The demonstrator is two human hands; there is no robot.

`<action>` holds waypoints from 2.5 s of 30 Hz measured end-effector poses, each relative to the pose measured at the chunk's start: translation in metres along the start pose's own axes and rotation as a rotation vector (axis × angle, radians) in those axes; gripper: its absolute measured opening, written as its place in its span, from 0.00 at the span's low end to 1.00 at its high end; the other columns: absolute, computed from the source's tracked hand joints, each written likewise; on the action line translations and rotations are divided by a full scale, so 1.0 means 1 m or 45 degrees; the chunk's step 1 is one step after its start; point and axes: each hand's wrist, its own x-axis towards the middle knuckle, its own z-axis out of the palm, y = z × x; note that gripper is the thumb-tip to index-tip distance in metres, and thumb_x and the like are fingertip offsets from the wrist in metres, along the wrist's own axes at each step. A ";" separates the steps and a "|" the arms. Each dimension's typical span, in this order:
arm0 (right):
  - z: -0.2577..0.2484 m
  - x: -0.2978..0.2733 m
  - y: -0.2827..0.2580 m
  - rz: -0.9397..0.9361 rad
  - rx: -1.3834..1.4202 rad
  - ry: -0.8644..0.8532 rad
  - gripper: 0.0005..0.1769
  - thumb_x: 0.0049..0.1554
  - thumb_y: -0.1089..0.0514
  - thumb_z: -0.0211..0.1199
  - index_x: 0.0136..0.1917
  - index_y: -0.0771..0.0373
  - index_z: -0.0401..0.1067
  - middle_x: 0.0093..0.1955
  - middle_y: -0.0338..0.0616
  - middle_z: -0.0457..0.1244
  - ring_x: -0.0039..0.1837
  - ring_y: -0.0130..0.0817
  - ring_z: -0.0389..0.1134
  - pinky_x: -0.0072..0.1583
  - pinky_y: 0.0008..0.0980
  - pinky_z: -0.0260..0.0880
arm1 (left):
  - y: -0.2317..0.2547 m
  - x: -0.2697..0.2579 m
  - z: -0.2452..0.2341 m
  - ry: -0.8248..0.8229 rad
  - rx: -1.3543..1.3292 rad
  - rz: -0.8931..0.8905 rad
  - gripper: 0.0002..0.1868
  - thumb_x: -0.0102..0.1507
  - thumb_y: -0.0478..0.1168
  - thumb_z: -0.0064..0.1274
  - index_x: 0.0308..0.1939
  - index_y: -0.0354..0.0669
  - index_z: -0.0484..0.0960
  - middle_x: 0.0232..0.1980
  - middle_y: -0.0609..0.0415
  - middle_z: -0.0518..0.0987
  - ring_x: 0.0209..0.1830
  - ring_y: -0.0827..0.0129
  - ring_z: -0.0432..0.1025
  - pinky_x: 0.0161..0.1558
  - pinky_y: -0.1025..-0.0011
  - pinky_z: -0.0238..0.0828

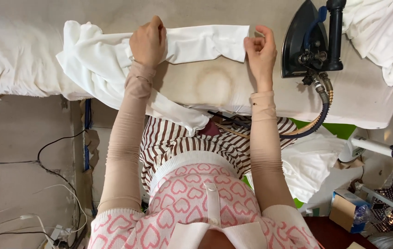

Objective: The person irons a white garment on a padded ironing table using a steam iron. They repeatedly unfold, smooth, and press different sections of the fabric, then fold the garment and place it aside.

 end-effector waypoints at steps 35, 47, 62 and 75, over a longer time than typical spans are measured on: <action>0.011 -0.058 -0.008 -0.001 -1.141 -0.483 0.42 0.64 0.27 0.26 0.82 0.50 0.27 0.84 0.41 0.26 0.83 0.51 0.22 0.75 0.65 0.18 | 0.116 -0.046 -0.021 -0.737 0.221 0.504 0.50 0.66 0.72 0.49 0.79 0.55 0.40 0.79 0.42 0.36 0.78 0.42 0.32 0.74 0.40 0.32; -0.156 0.045 0.024 0.453 -0.894 0.050 0.34 0.69 0.40 0.38 0.74 0.72 0.47 0.74 0.63 0.50 0.74 0.58 0.47 0.69 0.56 0.47 | 0.146 -0.044 -0.001 -0.751 0.086 0.638 0.45 0.65 0.76 0.41 0.78 0.69 0.42 0.78 0.43 0.35 0.77 0.37 0.32 0.72 0.34 0.30; -0.132 -0.010 0.008 -0.182 -0.632 -0.197 0.31 0.70 0.36 0.58 0.38 0.63 0.65 0.34 0.41 0.56 0.42 0.32 0.53 0.42 0.42 0.52 | 0.095 -0.094 -0.103 -0.888 0.343 0.291 0.46 0.62 0.77 0.11 0.77 0.60 0.36 0.79 0.42 0.34 0.78 0.43 0.29 0.72 0.43 0.20; -0.037 0.012 -0.075 -0.008 -1.061 -0.925 0.43 0.62 0.21 0.49 0.28 0.60 0.55 0.23 0.39 0.52 0.27 0.37 0.55 0.30 0.37 0.53 | 0.042 -0.117 -0.129 -0.179 -0.185 0.045 0.27 0.75 0.55 0.36 0.76 0.56 0.56 0.79 0.47 0.48 0.81 0.47 0.41 0.76 0.43 0.45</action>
